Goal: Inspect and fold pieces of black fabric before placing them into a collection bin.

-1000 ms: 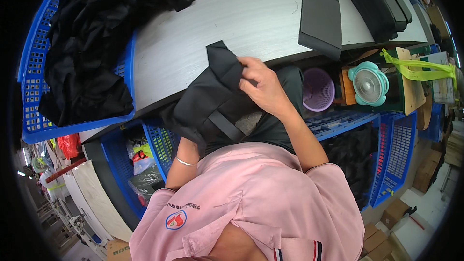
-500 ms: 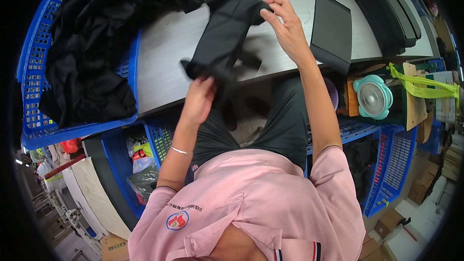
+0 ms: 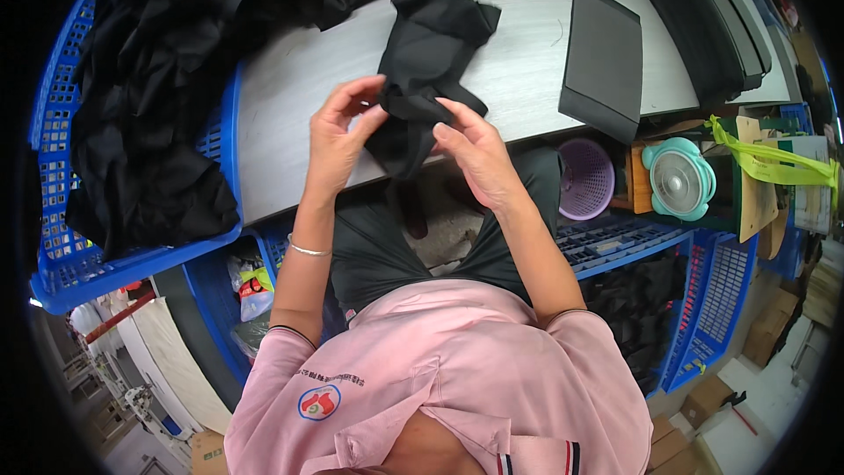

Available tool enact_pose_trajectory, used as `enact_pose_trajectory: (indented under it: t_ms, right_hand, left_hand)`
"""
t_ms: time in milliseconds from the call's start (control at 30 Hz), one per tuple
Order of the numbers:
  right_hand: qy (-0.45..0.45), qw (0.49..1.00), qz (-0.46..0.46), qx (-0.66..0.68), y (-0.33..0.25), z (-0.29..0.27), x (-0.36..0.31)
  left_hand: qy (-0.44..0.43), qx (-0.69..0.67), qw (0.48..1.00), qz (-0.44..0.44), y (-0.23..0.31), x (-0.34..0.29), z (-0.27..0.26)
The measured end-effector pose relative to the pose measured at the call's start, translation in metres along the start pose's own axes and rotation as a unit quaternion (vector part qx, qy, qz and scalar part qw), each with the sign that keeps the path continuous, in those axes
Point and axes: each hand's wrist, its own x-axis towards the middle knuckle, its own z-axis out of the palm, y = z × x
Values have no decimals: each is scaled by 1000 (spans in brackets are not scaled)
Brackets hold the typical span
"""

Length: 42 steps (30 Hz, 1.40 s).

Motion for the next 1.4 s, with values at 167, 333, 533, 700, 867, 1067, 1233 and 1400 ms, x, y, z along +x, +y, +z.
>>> enact_pose_trajectory:
  t_ms: [167,333,533,700,867,1067,1233,1400]
  right_hand:
    - [-88,995,43,27,-5,-32,18]
    - [-165,970,145,108,-7,-41,26]
    - [-177,970,140,-86,-24,-29,32]
    - [-133,850,-85,-502,-19,11,11]
    - [314,789,-248,-467,-30,-18,3]
    - [218,874,-173,-398,2,-47,9]
    - [78,971,-87,-210,-4,-19,-5]
    - [119,904,-143,-384,14,6,-5]
  left_hand:
    - [22,126,988,88,3,-2,29]
    - [67,49,996,16,-27,3,29]
    - [62,4,998,-19,-25,5,29]
    - [77,147,985,51,-12,2,35]
    - [103,0,995,-9,2,5,4]
    - [140,135,980,-43,-16,-5,19]
    - [84,11,994,-71,-27,-13,15]
    - [7,108,993,51,3,-19,47]
